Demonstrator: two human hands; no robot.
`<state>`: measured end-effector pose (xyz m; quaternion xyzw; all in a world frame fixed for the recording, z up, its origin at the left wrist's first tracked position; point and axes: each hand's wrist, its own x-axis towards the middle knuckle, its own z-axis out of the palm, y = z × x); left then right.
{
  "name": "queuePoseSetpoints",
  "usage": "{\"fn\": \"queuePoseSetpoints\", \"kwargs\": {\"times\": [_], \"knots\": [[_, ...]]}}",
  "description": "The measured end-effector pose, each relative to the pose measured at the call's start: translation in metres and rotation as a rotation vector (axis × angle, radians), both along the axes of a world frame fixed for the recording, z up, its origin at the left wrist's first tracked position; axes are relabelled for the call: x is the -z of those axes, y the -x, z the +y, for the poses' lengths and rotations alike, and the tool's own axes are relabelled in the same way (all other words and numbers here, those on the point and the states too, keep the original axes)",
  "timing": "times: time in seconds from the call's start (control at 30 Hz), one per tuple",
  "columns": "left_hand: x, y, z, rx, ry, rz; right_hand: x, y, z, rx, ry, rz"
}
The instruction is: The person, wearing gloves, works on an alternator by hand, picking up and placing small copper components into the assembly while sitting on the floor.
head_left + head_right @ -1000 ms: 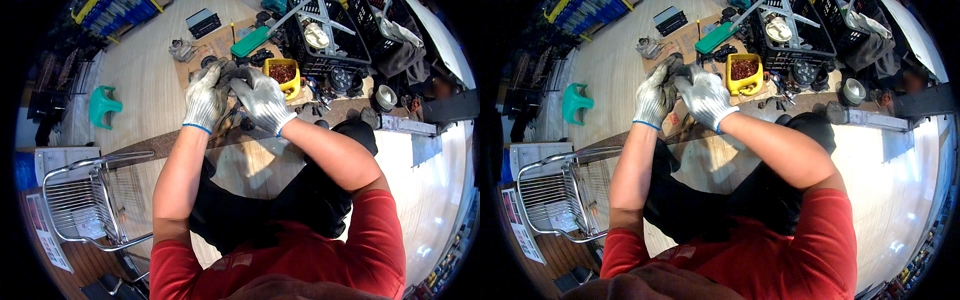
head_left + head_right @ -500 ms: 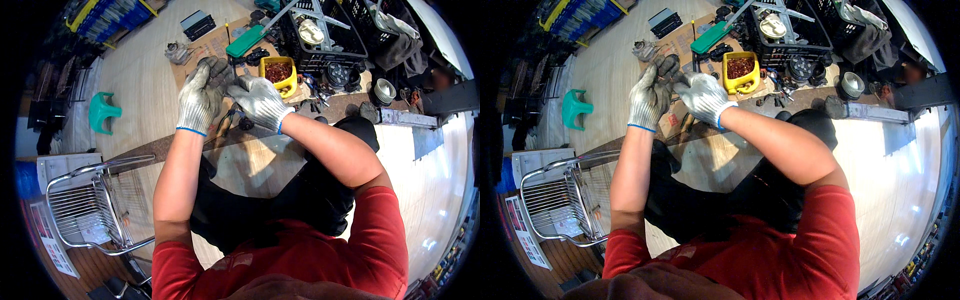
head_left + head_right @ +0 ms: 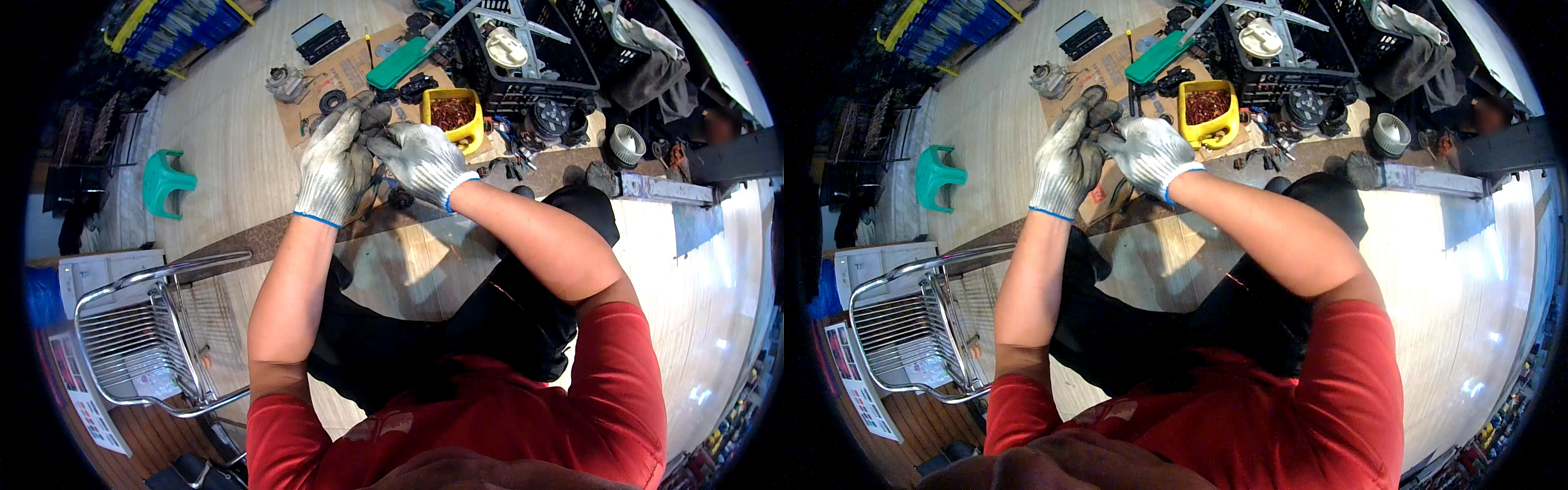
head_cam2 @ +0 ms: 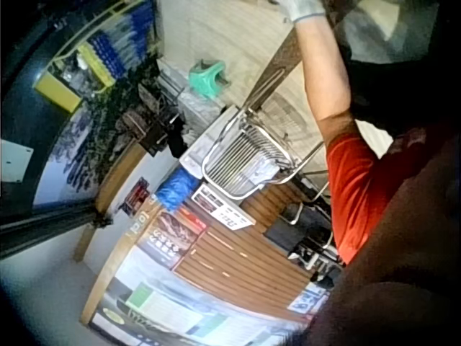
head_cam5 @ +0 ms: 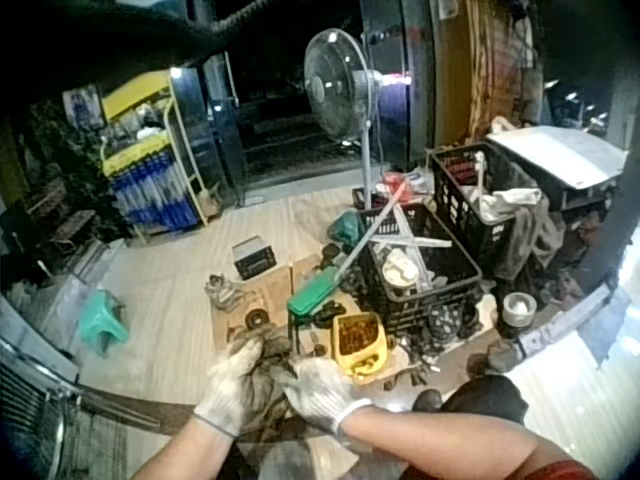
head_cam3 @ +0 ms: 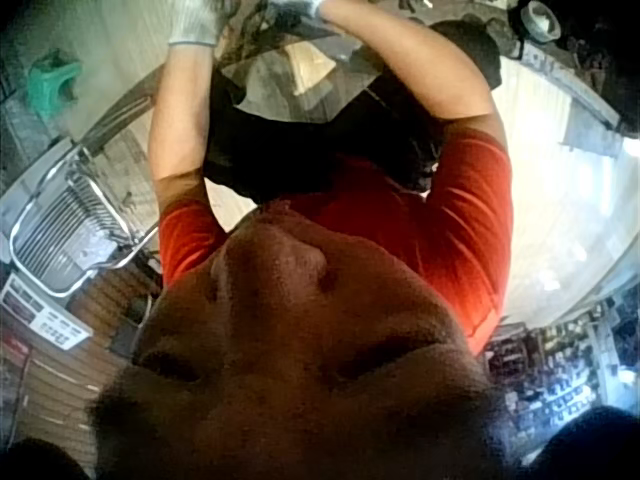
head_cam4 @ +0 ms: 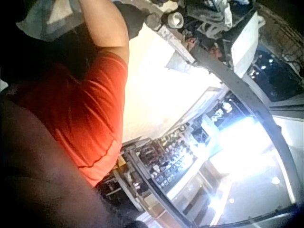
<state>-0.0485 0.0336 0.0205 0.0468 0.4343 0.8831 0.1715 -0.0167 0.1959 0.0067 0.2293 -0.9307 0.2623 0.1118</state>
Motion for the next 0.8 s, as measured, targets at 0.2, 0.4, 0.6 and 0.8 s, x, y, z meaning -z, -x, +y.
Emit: {"fn": "queuePoseSetpoints", "kwargs": {"times": [0.2, 0.4, 0.6, 0.8], "knots": [[-0.010, -0.007, 0.000, 0.046, -0.003, 0.016, -0.011, -0.002, 0.001, 0.012, -0.035, -0.076], [-0.016, -0.011, 0.004, 0.017, 0.111, -0.009, -0.010, -0.004, 0.001, -0.006, -0.004, -0.087], [-0.018, -0.012, 0.009, 0.004, 0.199, -0.009, -0.004, -0.002, 0.002, -0.001, 0.014, -0.039], [-0.019, -0.012, 0.006, 0.063, 0.159, 0.013, -0.015, -0.007, 0.004, 0.019, 0.019, -0.086]]}}
